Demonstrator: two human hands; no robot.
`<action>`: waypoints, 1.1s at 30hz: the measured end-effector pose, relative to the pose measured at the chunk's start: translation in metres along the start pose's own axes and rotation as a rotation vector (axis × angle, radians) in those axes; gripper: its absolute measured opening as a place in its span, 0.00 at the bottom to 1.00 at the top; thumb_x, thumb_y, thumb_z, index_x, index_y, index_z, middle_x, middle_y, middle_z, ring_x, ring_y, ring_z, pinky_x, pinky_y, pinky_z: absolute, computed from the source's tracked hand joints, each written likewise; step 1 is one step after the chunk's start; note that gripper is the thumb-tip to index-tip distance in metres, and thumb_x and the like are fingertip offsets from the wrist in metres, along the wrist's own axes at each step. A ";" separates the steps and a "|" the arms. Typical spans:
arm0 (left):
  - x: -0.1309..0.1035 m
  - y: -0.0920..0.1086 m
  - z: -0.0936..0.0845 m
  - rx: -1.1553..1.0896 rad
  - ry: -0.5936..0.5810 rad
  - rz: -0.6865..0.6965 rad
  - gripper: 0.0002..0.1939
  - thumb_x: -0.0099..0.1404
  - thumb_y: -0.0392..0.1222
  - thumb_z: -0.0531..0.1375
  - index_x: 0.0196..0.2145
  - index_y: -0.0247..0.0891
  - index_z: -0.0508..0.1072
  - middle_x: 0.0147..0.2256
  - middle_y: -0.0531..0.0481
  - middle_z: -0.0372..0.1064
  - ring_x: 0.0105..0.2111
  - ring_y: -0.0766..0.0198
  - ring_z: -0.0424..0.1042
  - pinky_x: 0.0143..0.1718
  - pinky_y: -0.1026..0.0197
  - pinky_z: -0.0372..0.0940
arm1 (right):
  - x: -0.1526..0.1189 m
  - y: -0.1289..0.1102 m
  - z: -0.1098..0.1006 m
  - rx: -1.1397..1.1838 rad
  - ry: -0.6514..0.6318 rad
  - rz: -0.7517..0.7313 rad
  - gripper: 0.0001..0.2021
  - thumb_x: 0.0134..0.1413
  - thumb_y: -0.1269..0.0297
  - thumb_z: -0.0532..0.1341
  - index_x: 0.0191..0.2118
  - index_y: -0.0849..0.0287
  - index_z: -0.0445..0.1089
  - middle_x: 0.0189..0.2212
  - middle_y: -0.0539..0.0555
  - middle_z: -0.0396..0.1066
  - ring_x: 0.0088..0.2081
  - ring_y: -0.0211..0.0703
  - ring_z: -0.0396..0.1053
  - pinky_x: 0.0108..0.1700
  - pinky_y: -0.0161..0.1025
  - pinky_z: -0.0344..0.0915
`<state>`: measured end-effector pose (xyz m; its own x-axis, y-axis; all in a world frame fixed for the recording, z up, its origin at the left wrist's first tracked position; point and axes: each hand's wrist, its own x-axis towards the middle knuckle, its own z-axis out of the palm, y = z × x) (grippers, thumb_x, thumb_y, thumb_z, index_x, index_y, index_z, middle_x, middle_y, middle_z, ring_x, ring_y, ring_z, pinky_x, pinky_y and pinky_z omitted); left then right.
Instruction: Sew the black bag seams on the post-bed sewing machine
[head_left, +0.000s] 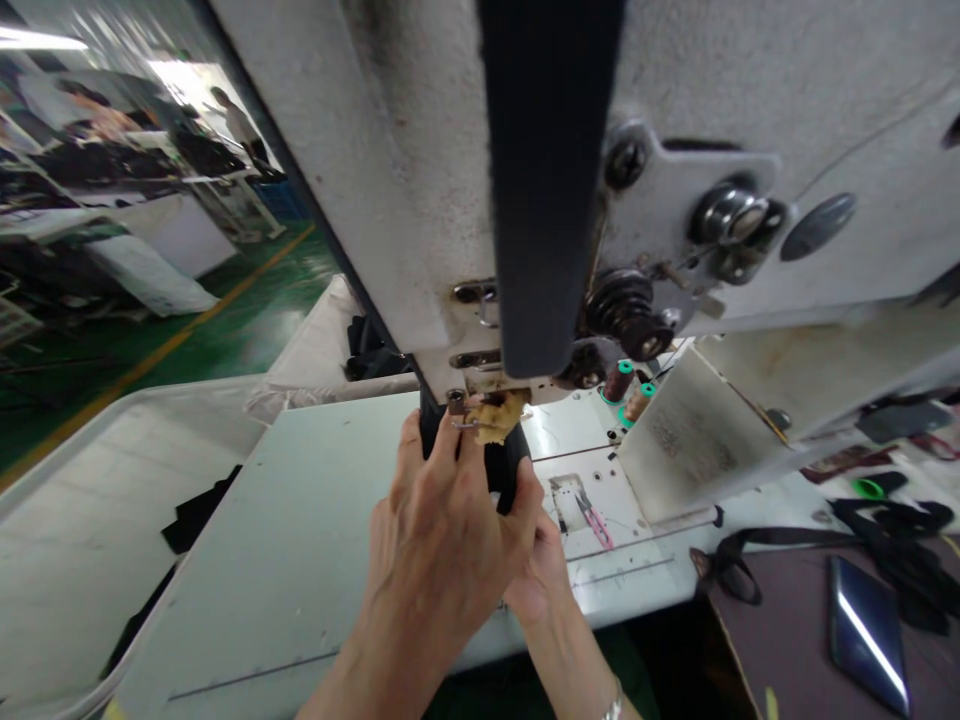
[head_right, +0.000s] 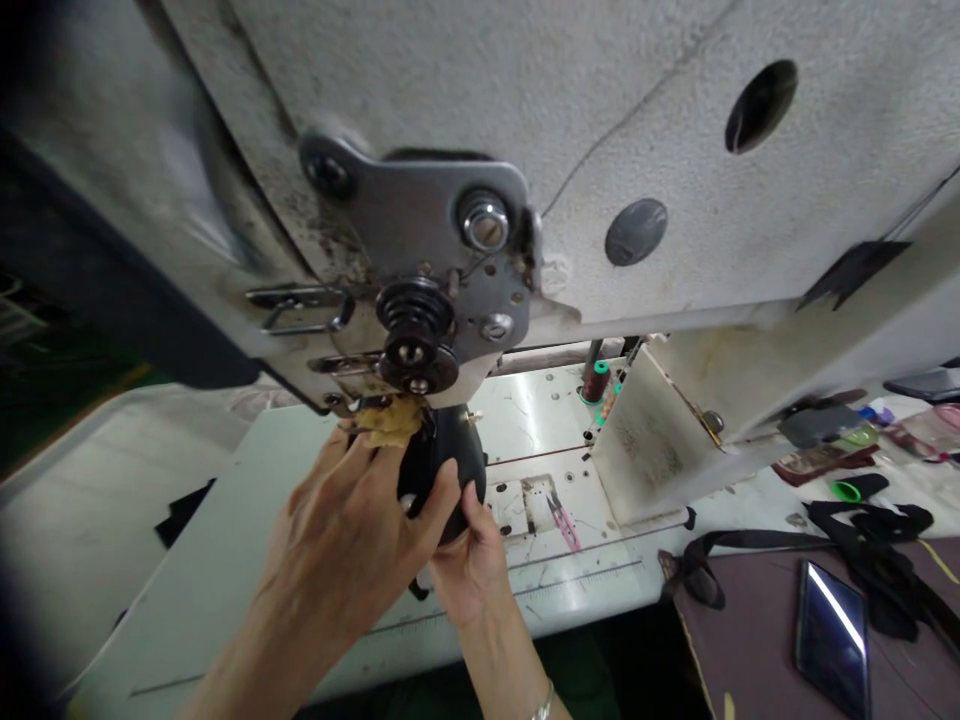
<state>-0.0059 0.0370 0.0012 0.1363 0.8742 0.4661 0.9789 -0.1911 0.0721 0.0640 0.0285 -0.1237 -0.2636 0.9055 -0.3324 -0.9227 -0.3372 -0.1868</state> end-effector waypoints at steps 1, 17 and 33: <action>0.002 -0.001 0.001 -0.003 -0.006 -0.002 0.25 0.67 0.49 0.55 0.54 0.29 0.71 0.54 0.34 0.70 0.59 0.33 0.65 0.51 0.39 0.72 | 0.001 0.000 0.001 0.031 0.005 0.015 0.23 0.54 0.54 0.68 0.52 0.61 0.74 0.53 0.58 0.76 0.60 0.48 0.69 0.64 0.44 0.65; 0.042 -0.005 -0.010 0.063 -0.275 0.016 0.17 0.66 0.45 0.53 0.46 0.42 0.78 0.42 0.39 0.76 0.49 0.35 0.73 0.35 0.45 0.72 | 0.006 0.004 0.007 -0.054 0.060 -0.111 0.11 0.56 0.57 0.69 0.39 0.58 0.76 0.36 0.50 0.79 0.38 0.37 0.75 0.40 0.33 0.71; -0.012 -0.063 -0.028 -0.092 0.040 0.611 0.18 0.72 0.34 0.56 0.58 0.30 0.69 0.58 0.43 0.71 0.62 0.56 0.67 0.61 0.54 0.69 | -0.030 -0.021 0.048 -0.724 -0.001 -0.677 0.15 0.56 0.65 0.69 0.50 0.51 0.78 0.56 0.54 0.73 0.58 0.49 0.70 0.66 0.52 0.63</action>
<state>-0.0732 0.0260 0.0163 0.6604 0.5774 0.4801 0.7084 -0.6912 -0.1431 0.0781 0.0213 -0.0653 0.2550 0.9655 0.0534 -0.4842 0.1753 -0.8572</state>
